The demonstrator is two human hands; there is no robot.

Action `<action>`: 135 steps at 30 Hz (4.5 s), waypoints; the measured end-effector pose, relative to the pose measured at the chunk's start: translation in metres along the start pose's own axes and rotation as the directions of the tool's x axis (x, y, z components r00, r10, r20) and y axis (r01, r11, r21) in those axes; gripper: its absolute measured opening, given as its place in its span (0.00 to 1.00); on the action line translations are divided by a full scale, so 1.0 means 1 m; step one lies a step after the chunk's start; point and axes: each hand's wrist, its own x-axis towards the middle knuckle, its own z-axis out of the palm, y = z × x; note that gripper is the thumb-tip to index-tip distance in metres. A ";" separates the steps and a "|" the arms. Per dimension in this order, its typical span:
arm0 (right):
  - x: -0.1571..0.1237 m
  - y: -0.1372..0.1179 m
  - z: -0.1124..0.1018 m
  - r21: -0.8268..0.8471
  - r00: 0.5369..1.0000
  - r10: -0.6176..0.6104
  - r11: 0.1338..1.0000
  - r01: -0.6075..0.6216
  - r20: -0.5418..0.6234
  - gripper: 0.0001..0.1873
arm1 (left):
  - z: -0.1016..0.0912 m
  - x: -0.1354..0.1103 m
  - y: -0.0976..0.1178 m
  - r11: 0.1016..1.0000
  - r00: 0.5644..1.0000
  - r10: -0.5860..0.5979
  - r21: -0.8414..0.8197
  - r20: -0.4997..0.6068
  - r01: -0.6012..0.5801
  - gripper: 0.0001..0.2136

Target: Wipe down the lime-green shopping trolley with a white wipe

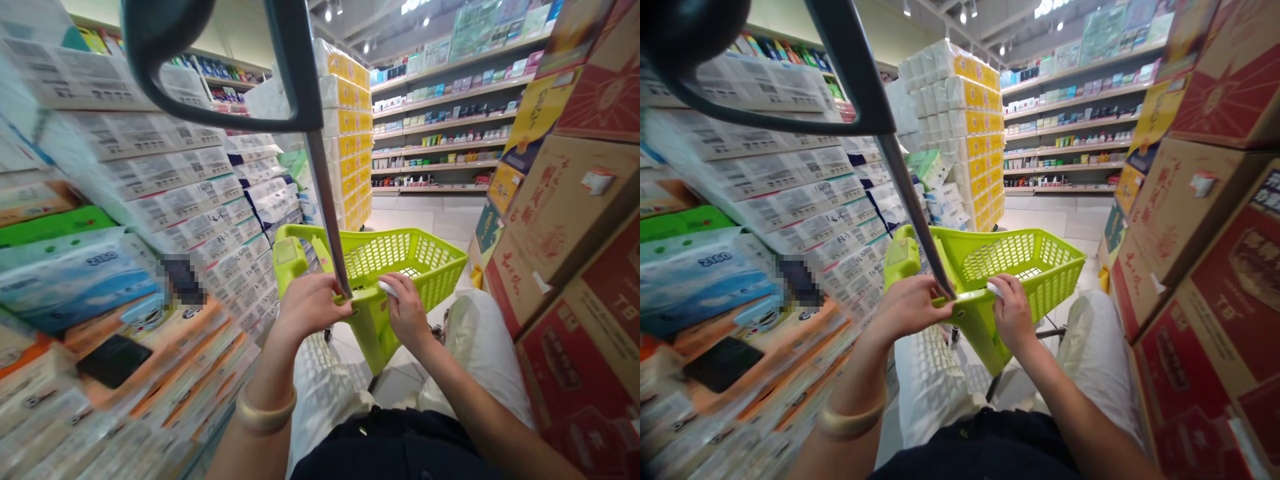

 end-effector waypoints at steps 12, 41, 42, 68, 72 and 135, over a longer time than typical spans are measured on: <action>0.018 0.024 0.019 -0.005 0.999 0.025 1.000 -0.025 0.039 0.18 | 0.004 0.040 -0.025 1.000 1.000 0.022 0.006 -0.021 -0.022 0.14; 0.082 0.076 0.062 0.083 0.998 0.052 0.995 -0.056 0.045 0.19 | 0.018 0.133 -0.034 0.990 0.997 -0.006 0.142 -0.071 0.016 0.15; 0.082 0.067 0.063 0.137 0.997 -0.010 0.991 -0.001 0.080 0.19 | 0.018 0.133 -0.034 0.989 0.997 -0.007 0.147 -0.079 0.018 0.15; 0.048 0.051 0.070 0.274 0.978 0.094 0.961 -0.039 -0.188 0.18 | 0.025 0.125 -0.037 0.984 0.986 0.069 0.172 -0.151 -0.042 0.15; 0.047 0.065 0.068 0.158 0.986 0.020 0.987 0.007 -0.166 0.18 | 0.024 0.124 -0.037 0.986 0.988 0.075 0.157 -0.134 -0.053 0.15; 0.081 0.061 0.050 0.138 0.992 -0.095 0.987 0.083 0.082 0.21 | 0.024 0.116 -0.043 0.946 0.971 0.155 0.310 -0.184 -0.093 0.16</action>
